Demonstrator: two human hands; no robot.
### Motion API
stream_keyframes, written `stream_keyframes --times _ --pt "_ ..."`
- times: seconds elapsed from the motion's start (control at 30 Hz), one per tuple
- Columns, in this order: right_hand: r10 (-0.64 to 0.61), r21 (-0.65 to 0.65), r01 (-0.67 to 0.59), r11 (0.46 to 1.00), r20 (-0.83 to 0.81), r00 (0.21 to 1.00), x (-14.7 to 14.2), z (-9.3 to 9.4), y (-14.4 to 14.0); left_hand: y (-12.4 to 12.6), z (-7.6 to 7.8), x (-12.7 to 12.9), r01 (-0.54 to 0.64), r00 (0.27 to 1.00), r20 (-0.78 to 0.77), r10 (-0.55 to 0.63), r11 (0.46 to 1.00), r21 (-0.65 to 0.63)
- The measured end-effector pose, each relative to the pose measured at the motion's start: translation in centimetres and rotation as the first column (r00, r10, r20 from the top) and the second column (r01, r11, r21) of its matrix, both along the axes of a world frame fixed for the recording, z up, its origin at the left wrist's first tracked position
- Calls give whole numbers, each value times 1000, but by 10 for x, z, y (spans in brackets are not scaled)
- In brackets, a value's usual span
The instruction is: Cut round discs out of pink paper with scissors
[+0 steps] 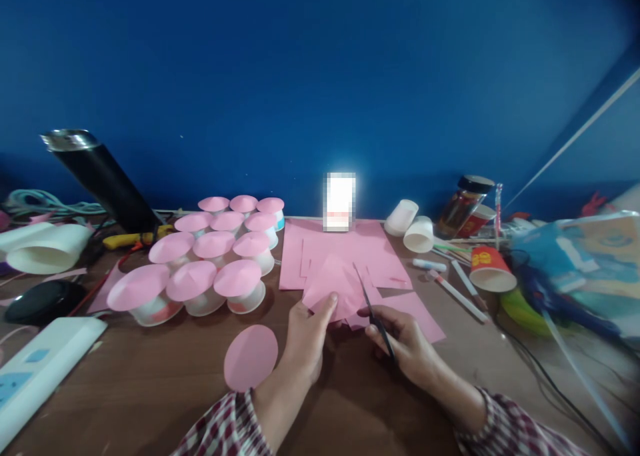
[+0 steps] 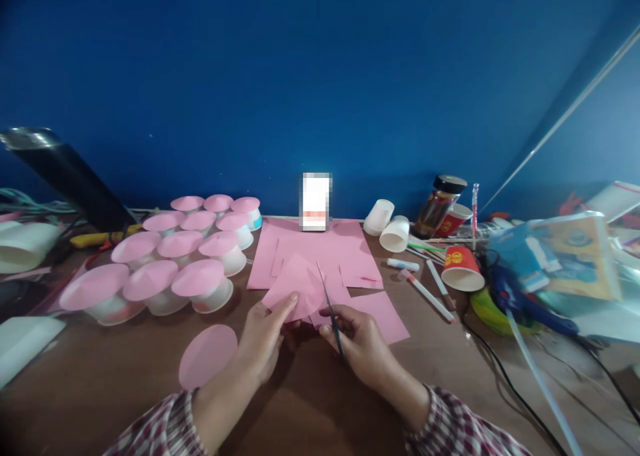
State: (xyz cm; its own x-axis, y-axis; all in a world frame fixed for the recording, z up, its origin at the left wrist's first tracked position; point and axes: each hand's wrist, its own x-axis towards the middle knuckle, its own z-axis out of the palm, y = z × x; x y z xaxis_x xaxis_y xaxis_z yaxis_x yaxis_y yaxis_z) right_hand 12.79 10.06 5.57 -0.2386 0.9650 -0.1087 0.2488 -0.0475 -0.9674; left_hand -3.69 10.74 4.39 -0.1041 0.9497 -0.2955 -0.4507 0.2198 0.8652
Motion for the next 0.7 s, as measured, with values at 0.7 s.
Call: stream_keyframes --times 0.7 --pt "17 -27 -17 999 9 1000 4 -4 1 1 2 1 -13 999 33 11 999 48"
